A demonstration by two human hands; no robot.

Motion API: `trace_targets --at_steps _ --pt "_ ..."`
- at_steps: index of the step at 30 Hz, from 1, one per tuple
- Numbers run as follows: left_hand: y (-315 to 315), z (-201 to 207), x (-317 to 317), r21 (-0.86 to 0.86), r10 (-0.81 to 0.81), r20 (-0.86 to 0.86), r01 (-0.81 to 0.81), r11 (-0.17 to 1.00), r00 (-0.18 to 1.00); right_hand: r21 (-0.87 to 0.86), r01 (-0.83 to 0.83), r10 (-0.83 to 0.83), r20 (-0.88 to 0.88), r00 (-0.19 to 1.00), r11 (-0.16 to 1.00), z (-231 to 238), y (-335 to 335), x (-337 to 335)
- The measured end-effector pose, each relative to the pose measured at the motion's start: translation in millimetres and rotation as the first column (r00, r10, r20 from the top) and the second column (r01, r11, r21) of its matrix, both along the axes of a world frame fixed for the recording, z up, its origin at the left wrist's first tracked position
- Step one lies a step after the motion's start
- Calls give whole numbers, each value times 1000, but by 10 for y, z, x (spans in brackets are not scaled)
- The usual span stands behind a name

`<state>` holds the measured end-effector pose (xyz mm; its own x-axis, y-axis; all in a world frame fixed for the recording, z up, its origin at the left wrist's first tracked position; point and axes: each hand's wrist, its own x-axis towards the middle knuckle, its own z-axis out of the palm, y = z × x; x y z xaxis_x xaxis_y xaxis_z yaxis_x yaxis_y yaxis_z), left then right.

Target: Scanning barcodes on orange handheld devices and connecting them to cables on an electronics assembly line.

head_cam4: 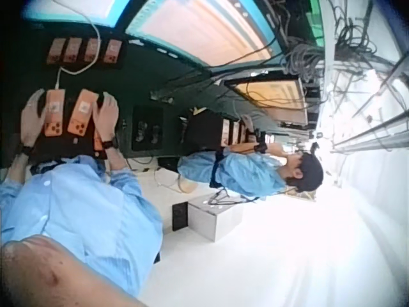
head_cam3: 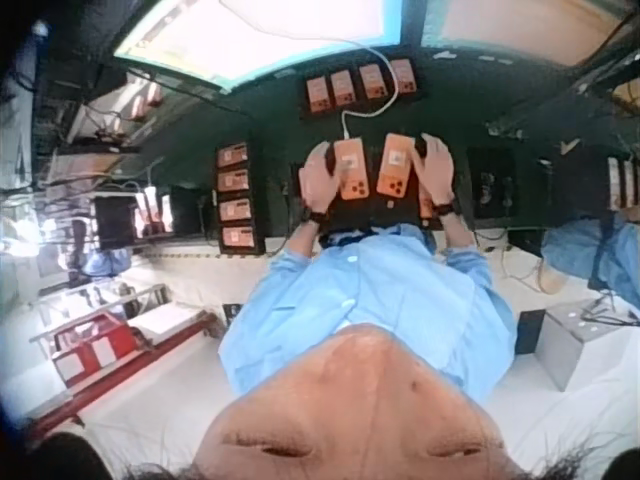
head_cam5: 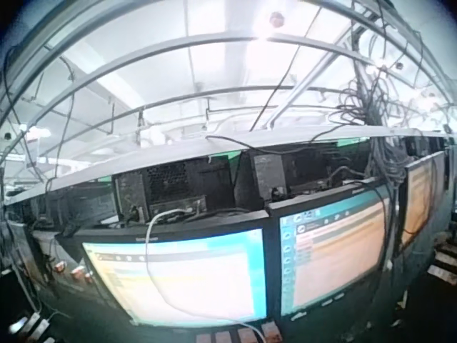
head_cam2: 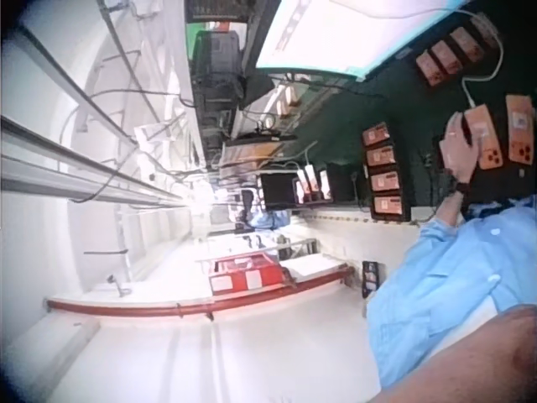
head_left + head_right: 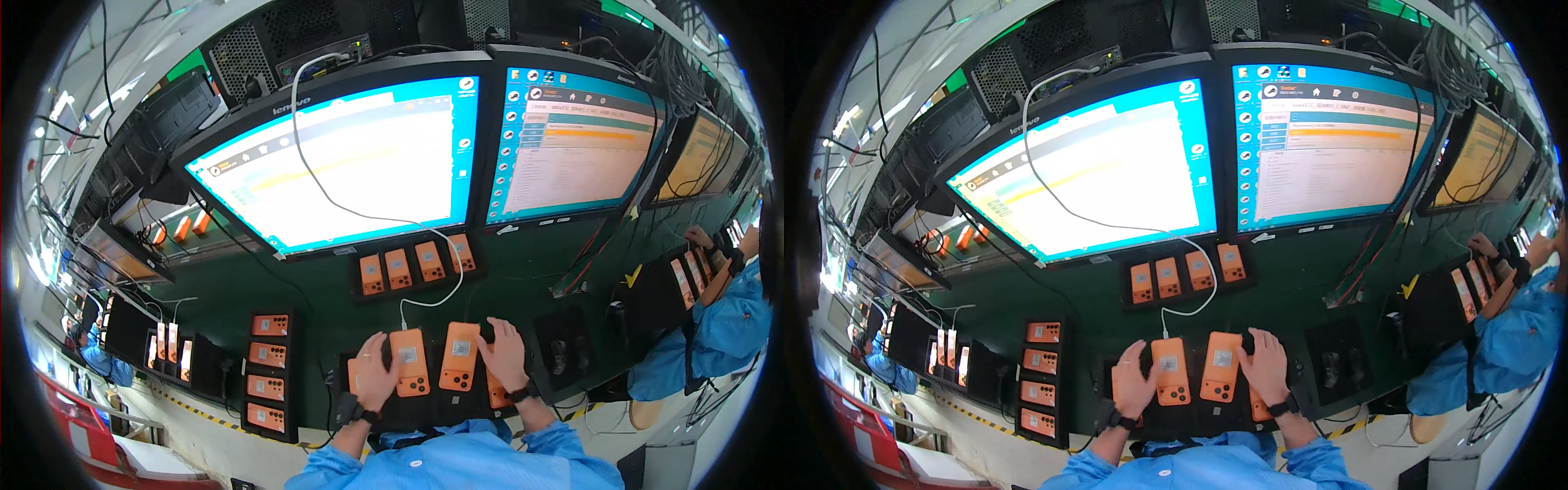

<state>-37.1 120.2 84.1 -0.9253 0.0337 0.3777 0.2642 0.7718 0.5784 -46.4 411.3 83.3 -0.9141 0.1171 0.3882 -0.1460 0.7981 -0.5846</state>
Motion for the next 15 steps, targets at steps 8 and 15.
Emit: trace_targets --at_steps 8,15 --pt "130 -318 -338 -120 89 84 -79 990 992 38 -6 8 -39 999 999 -224 -7 -233" --pt "129 -381 -344 -142 126 89 -113 983 988 66 -6 8 -18 1000 998 -245 7 -243"
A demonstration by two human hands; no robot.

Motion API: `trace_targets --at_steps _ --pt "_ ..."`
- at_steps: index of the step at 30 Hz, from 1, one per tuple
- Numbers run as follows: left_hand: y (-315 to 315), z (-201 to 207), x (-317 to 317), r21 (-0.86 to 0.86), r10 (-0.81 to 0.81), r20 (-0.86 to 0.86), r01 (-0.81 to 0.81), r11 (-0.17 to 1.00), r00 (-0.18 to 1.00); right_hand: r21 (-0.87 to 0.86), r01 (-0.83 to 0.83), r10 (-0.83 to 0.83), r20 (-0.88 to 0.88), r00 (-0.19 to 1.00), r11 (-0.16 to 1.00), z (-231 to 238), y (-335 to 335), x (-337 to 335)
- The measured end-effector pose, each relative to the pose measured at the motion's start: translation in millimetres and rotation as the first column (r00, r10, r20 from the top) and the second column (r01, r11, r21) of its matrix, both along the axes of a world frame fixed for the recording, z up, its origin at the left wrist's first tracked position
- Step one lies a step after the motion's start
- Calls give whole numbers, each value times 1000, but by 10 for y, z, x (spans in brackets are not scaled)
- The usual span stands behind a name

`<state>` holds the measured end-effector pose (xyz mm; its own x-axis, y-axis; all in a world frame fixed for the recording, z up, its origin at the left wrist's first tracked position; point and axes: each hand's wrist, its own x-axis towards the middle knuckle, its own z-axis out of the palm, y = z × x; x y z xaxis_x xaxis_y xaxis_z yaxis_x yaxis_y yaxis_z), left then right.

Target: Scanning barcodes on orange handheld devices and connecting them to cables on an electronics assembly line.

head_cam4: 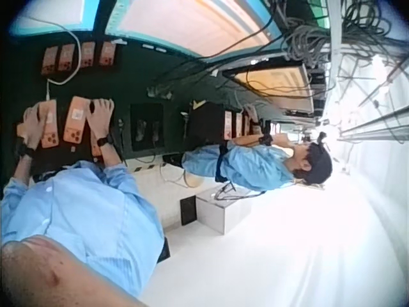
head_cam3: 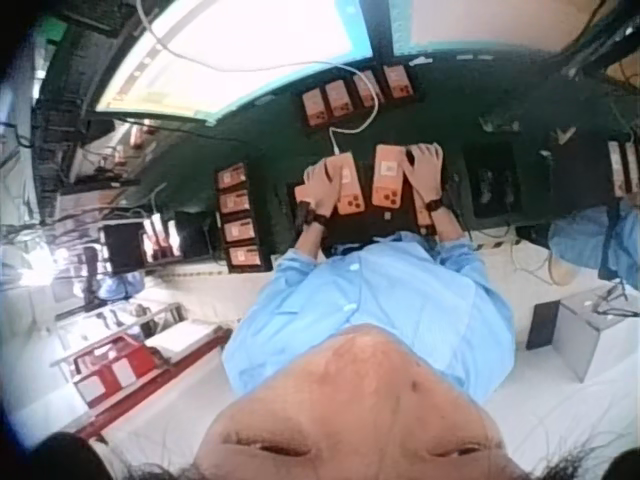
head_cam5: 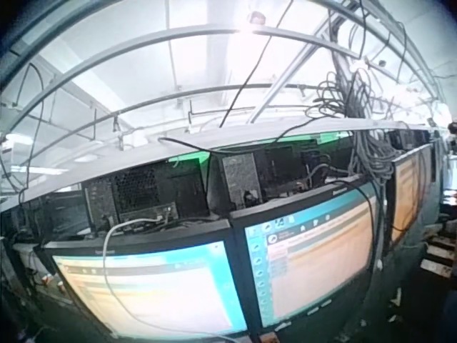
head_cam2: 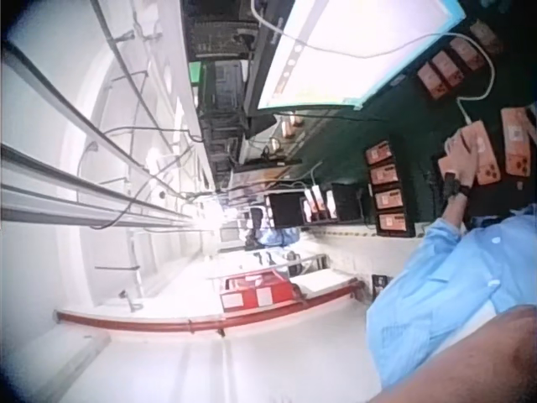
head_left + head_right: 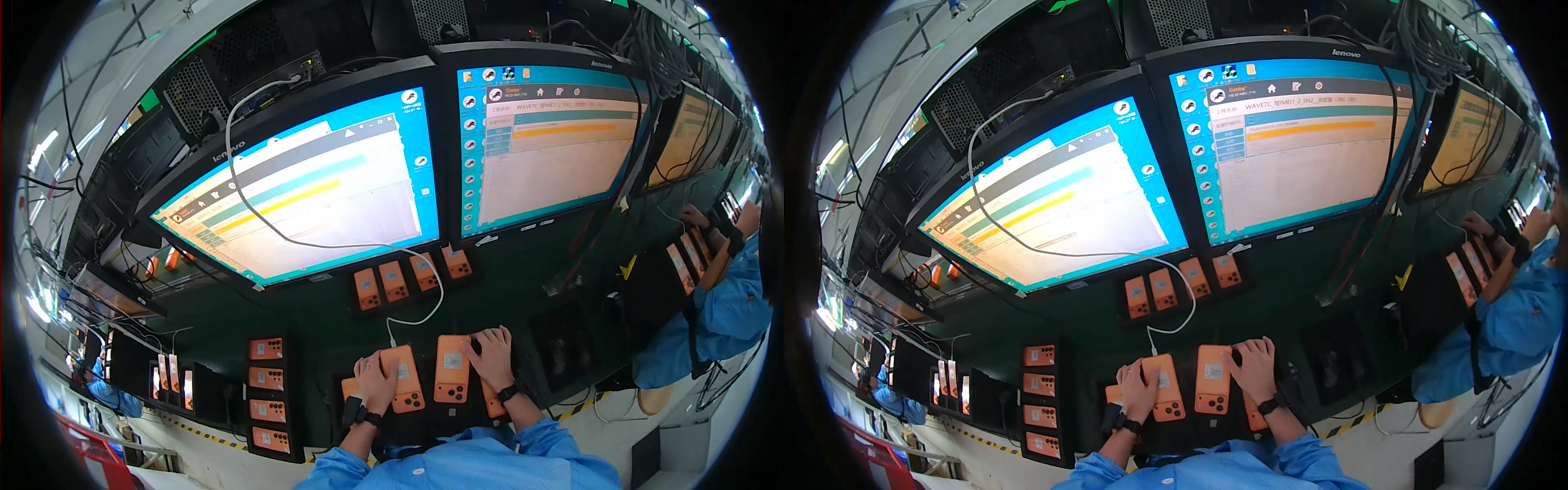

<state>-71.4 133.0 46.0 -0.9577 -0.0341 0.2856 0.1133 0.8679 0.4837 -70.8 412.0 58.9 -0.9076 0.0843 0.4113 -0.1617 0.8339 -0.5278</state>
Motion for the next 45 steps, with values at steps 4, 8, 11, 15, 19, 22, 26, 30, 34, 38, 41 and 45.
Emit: trace_targets --at_steps 4,8,11,15,19,22,26,30,34,38,41,45 --pt "-4 18 9 27 -28 -23 29 999 999 -7 -16 16 12 1000 1000 11 -9 -15" --pt "-2 21 8 48 -18 7 17 999 1000 -4 -13 13 0 1000 1000 -4 -5 -15" --pt "-1 29 0 41 -15 14 14 999 1000 -7 -17 17 -2 1000 1000 -10 -2 -15" --pt "1 38 5 -9 -1 16 1 1000 1000 -17 -2 1 -13 1000 1000 1 -5 -16" --pt "0 25 2 5 -26 -27 26 1000 999 -29 -10 10 -6 1000 1000 7 -11 -14" --pt "-6 11 -2 18 -33 -27 34 999 999 -37 0 -1 -27 1000 999 9 -10 -10" --pt "-3 9 -1 22 -15 -4 15 1000 1000 -42 -19 20 19 1000 999 28 2 -2" --pt "1 11 -1 10 -8 -14 8 1000 1000 -34 -15 17 33 999 999 35 0 -6" --pt "-5 16 -5 13 -29 -7 29 1000 1000 -25 -14 14 4 1000 1000 17 -12 -11" --pt "2 15 -7 -27 -5 -44 3 1000 999 -25 -13 14 22 1000 1000 11 -11 -21" --pt "4 -3 -9 6 -15 7 14 1000 1000 -17 -6 6 -11 1000 1000 12 -8 -23" --pt "6 11 10 -16 -7 -20 7 1000 1000 -31 -10 10 7 1000 999 32 -2 7"
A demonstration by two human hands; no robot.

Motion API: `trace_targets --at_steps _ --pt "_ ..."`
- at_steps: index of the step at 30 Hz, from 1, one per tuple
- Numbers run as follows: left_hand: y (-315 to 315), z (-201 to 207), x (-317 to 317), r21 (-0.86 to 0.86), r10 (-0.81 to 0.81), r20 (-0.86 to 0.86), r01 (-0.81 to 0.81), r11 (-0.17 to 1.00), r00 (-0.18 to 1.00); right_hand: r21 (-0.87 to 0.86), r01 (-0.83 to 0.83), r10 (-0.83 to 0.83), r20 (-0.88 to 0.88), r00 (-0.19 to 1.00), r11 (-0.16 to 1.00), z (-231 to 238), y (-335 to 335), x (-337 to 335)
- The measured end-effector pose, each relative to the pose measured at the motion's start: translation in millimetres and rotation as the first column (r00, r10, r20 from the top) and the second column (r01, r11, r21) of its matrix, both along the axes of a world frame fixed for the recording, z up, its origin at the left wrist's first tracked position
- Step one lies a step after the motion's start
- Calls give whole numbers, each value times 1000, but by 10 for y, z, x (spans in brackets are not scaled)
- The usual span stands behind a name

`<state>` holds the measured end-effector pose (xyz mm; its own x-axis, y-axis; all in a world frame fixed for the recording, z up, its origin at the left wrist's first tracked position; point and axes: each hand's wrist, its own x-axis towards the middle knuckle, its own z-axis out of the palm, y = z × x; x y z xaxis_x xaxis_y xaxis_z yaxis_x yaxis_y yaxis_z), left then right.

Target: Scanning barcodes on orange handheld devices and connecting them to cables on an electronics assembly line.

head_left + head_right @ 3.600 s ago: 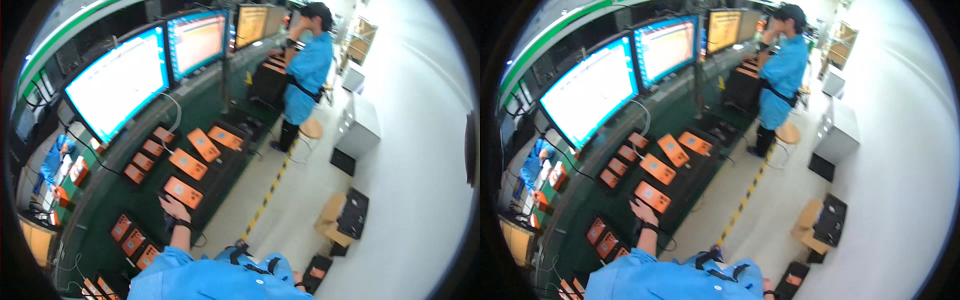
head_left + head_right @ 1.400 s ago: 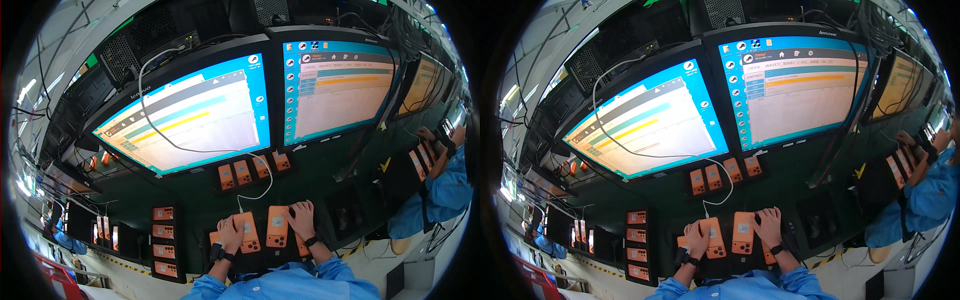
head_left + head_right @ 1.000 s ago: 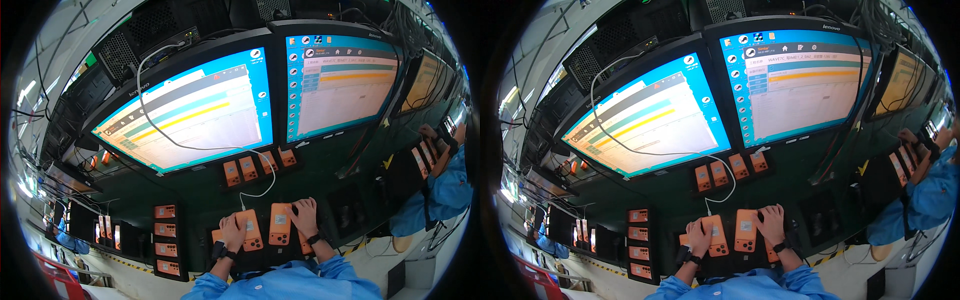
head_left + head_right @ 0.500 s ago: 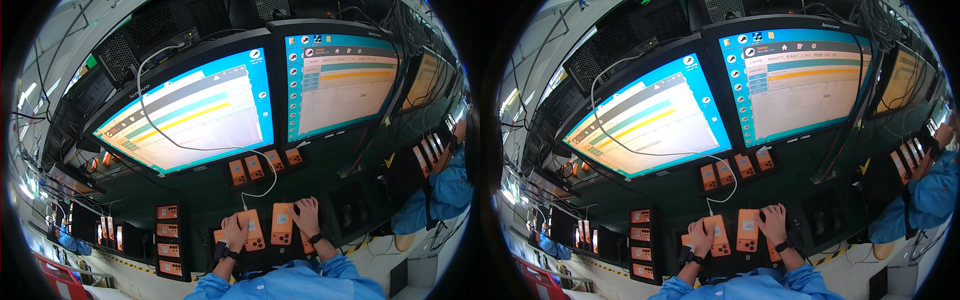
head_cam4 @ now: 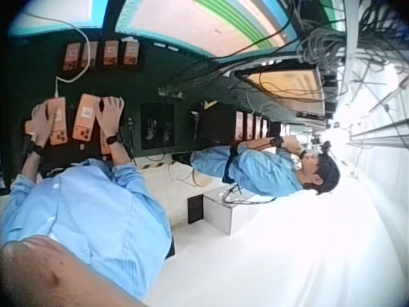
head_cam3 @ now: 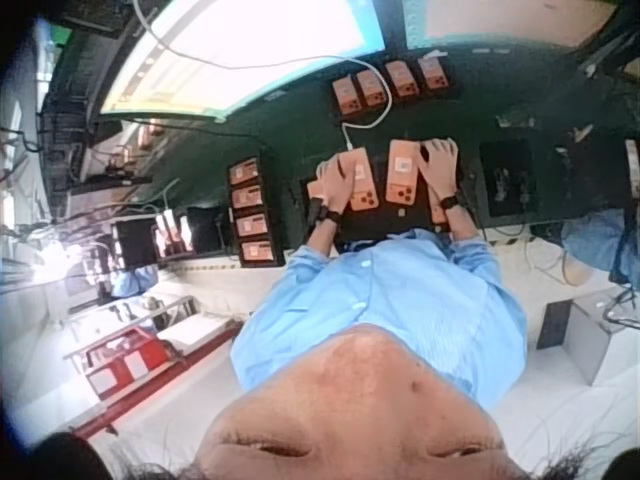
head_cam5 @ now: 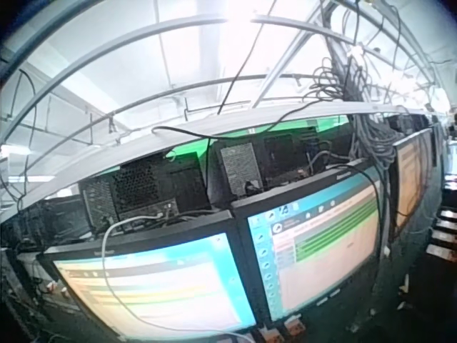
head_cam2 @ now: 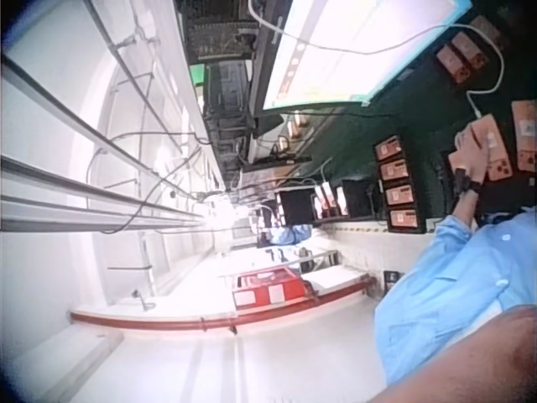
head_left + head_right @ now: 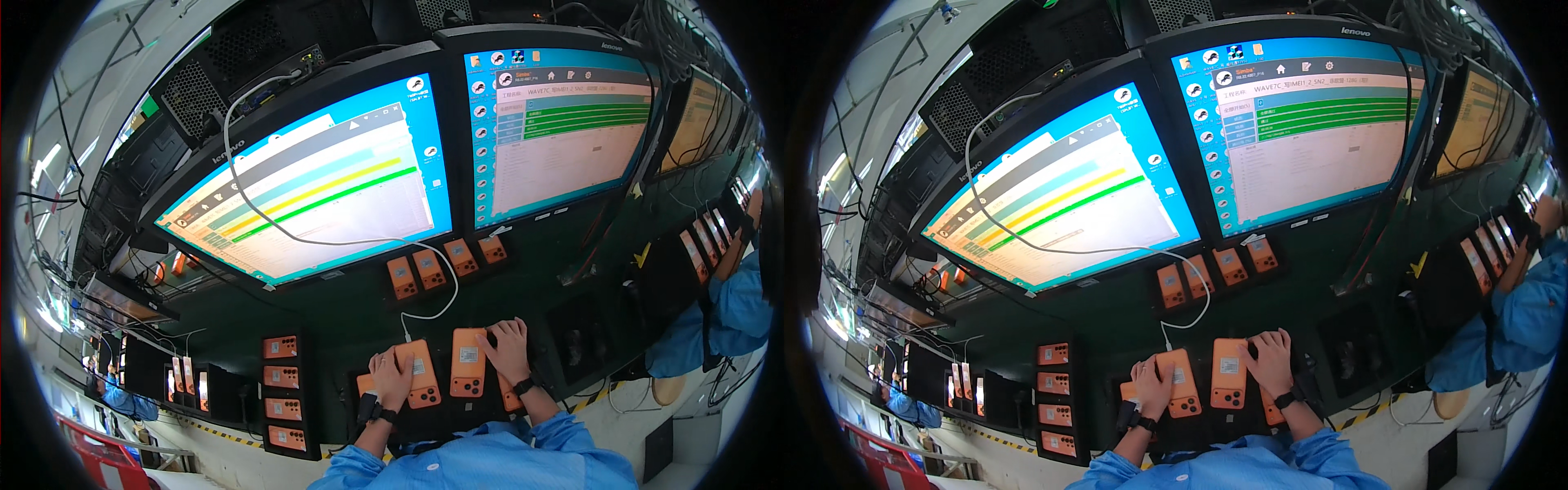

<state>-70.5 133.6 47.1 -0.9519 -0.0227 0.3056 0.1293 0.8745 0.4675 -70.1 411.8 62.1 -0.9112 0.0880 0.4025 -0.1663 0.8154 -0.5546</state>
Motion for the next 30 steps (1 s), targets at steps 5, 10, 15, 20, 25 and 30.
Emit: trace_targets --at_steps 5,10,15,20,25,30 --pt "54 132 -146 99 30 44 -34 994 999 -88 6 -10 -41 999 996 37 -45 -152" --pt "181 262 -565 177 25 194 -60 982 981 -18 -29 31 119 992 999 86 -280 -624" --pt "222 312 -354 -188 -172 -71 156 970 983 -102 -346 359 187 914 933 30 -440 -485" --pt "306 365 -144 -239 -139 51 147 960 989 87 -341 299 314 901 936 14 -555 -366" --pt "239 426 -290 -97 -23 19 25 995 1000 -190 -98 128 156 979 977 243 -589 -392" --pt "5 387 96 566 -47 219 -88 819 975 -16 -765 763 82 641 644 485 -572 419"
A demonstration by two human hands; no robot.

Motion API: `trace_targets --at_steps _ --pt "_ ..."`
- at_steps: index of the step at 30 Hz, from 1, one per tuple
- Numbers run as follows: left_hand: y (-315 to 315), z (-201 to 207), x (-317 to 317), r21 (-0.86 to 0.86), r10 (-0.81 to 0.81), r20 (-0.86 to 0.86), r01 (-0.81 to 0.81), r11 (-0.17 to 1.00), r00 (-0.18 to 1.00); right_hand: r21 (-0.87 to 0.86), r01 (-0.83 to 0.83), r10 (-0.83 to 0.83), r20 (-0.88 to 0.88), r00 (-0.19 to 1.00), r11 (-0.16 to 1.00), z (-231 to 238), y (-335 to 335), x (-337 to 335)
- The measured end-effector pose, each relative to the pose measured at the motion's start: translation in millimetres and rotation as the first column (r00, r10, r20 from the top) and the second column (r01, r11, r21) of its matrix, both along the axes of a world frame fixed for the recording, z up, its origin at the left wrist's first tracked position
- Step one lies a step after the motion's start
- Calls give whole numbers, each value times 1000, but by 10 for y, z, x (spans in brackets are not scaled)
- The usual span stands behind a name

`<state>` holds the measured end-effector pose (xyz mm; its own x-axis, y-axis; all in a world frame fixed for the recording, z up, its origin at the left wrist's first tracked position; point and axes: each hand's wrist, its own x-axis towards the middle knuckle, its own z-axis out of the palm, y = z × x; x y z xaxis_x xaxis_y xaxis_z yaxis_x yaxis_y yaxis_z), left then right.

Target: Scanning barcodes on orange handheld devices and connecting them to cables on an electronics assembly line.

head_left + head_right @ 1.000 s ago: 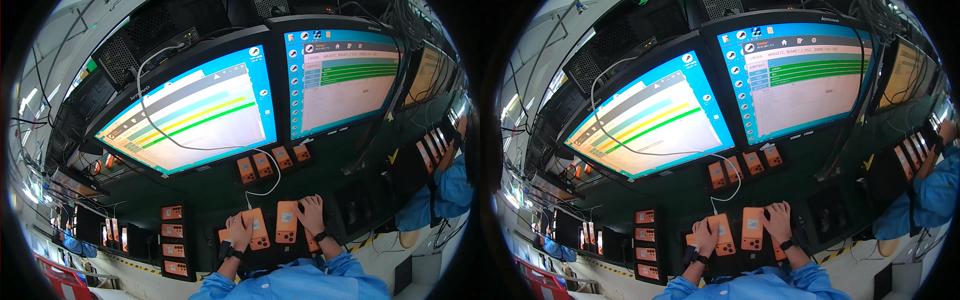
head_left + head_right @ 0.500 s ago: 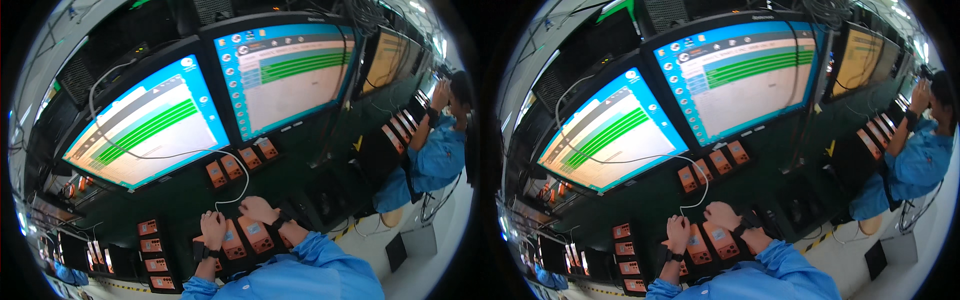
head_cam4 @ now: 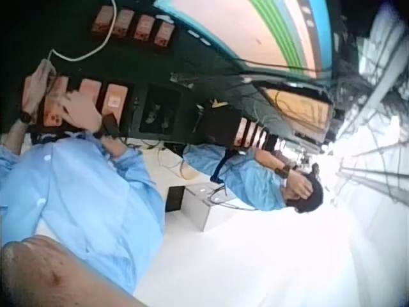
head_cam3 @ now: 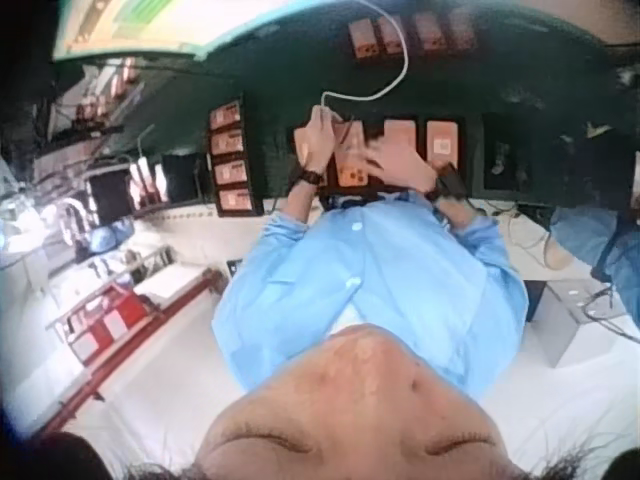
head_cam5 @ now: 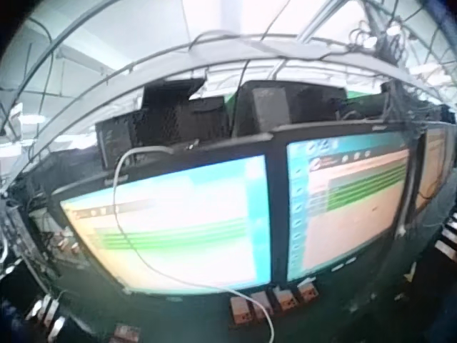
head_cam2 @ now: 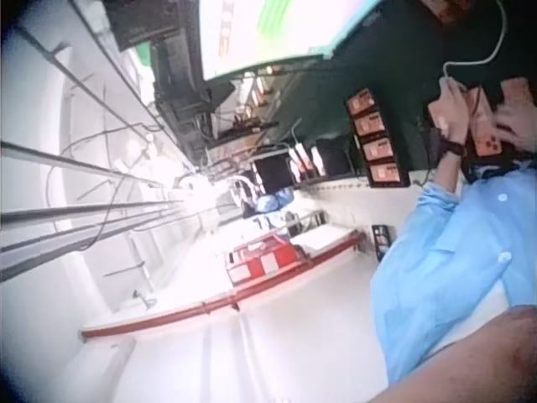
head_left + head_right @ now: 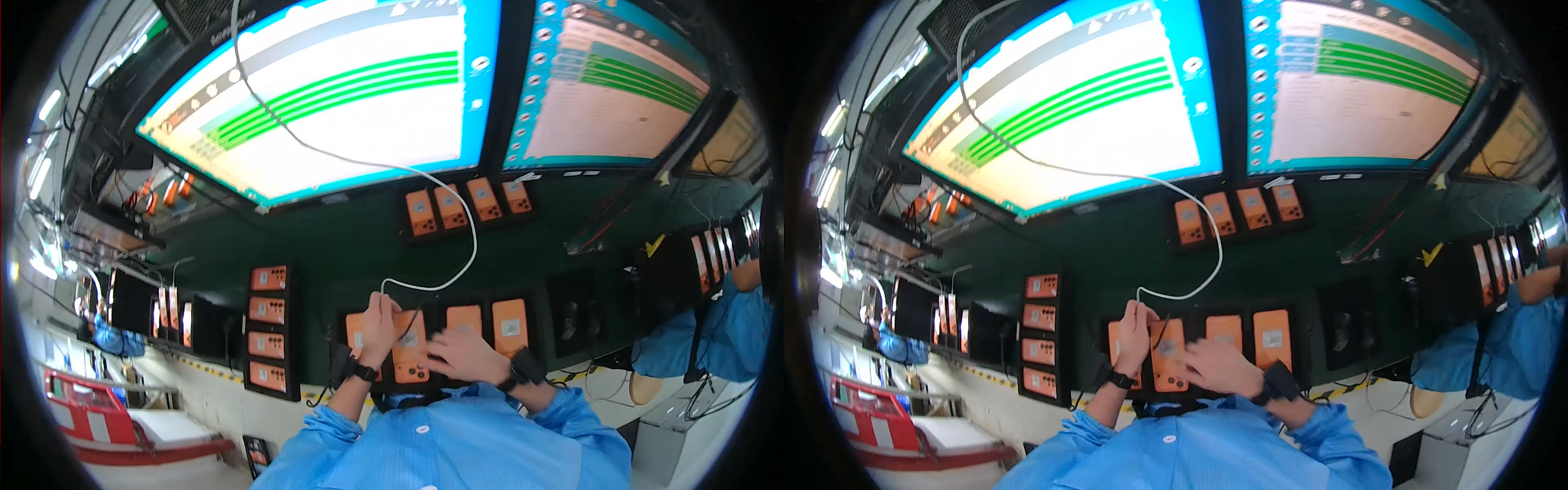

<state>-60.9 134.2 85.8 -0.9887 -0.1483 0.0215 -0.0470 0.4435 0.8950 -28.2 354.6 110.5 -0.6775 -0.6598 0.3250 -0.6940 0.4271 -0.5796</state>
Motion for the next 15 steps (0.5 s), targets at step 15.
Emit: trace_targets --at_steps 15 --pt "-932 -156 630 -645 246 -59 -225 730 968 139 882 -893 85 443 451 -626 1330 436"
